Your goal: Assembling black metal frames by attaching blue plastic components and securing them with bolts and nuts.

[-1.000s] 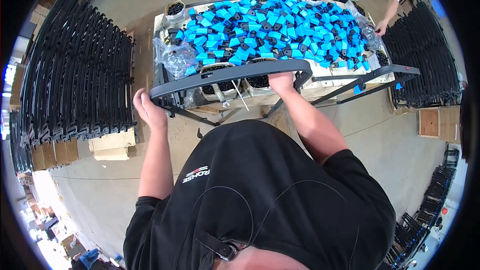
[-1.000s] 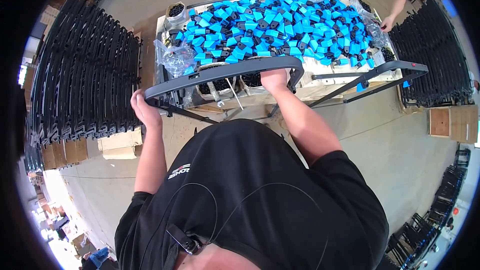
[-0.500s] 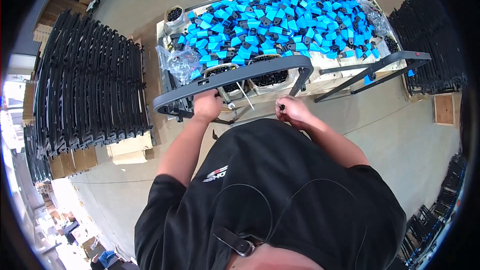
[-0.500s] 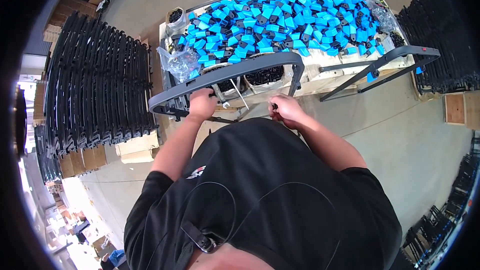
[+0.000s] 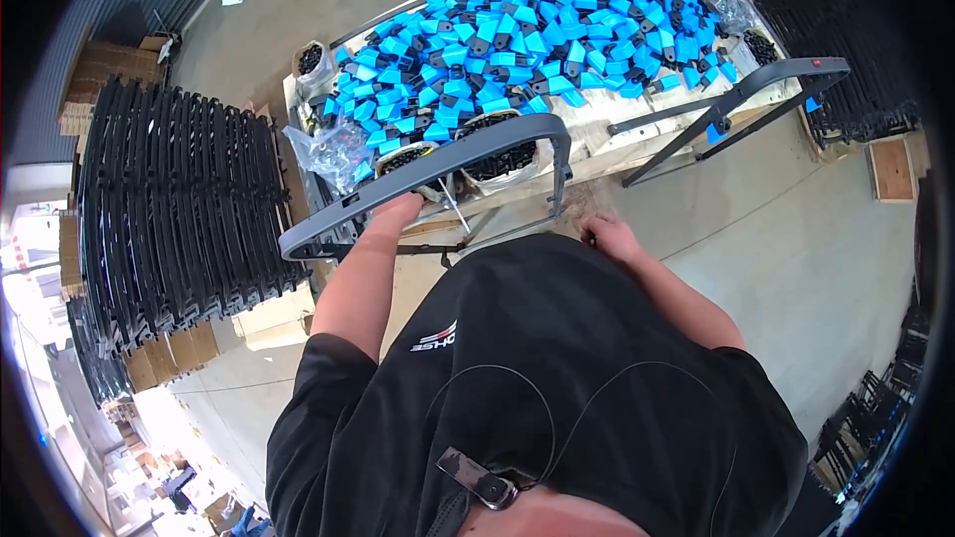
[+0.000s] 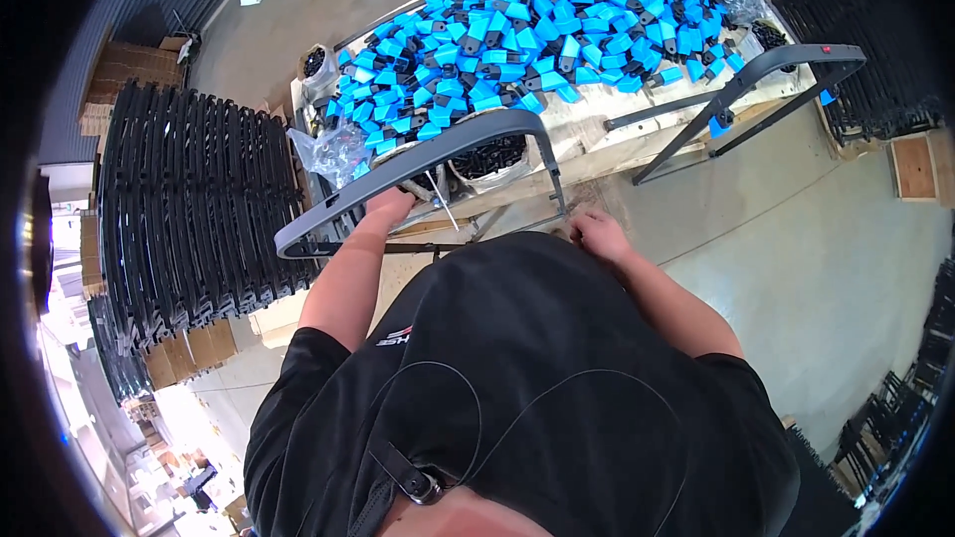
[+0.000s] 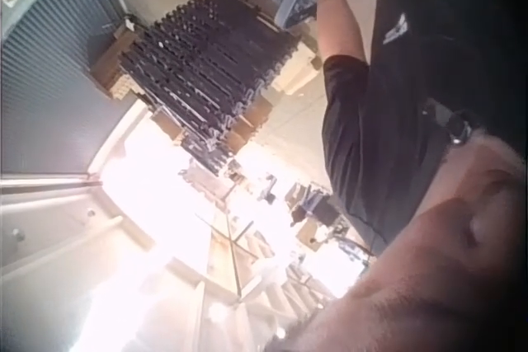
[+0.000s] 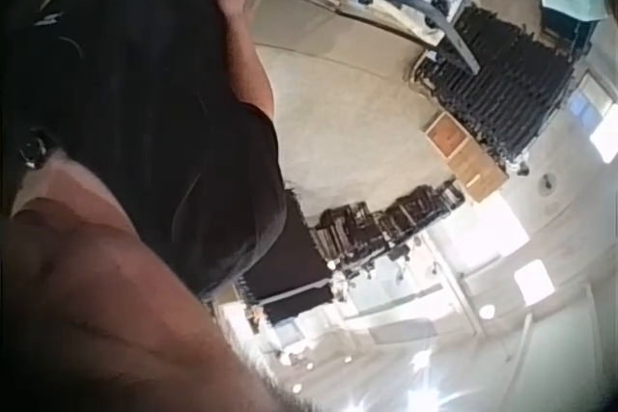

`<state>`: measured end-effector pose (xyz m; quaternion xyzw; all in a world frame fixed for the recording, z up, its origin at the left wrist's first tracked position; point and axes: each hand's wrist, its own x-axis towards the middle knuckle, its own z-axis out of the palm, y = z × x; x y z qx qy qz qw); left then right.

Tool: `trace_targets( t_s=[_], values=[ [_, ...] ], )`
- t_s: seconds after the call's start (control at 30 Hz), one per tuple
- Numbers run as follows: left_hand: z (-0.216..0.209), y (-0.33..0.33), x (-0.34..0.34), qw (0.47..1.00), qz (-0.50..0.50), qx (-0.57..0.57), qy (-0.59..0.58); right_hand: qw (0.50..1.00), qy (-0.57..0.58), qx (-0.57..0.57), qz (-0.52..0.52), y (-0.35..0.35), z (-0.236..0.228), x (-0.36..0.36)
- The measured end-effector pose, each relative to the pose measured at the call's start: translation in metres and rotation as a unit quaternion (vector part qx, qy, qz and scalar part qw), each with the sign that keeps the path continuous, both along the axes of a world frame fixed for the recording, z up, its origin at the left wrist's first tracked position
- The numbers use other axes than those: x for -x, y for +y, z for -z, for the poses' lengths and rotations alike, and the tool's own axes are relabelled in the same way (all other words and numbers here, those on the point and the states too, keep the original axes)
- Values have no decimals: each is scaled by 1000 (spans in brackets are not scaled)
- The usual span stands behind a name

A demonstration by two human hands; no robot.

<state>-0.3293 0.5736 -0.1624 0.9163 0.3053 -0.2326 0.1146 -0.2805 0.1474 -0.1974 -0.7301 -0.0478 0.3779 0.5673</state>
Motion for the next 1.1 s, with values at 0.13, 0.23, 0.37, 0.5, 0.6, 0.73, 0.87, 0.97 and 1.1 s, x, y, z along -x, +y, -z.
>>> trace_targets(
  t_s=[0.13,0.23,0.37,0.5,0.6,0.73,0.87,0.97,1.1],
  values=[
    [12,3,-2,1000,-22,-7,4,991,102,-9,85,-17,-1,-1],
    [23,14,1,1000,-15,-6,-13,987,128,8,99,-26,-13,-7],
    [30,24,8,999,-16,10,-48,970,175,-27,167,-34,-10,-8],
    [37,35,10,992,-59,73,-85,965,183,-38,186,-40,-14,-7],
    [38,33,7,993,-32,71,-84,965,179,-27,192,-37,-13,-1],
    [41,42,3,996,31,47,-71,978,138,31,151,-23,-30,6],
    [79,74,16,982,33,94,-163,979,120,-13,163,-10,-22,18],
    [74,69,17,983,8,119,-139,976,111,-11,185,-5,-32,28],
    [59,65,26,983,44,69,-165,970,122,-9,212,8,-42,30]
  ],
)
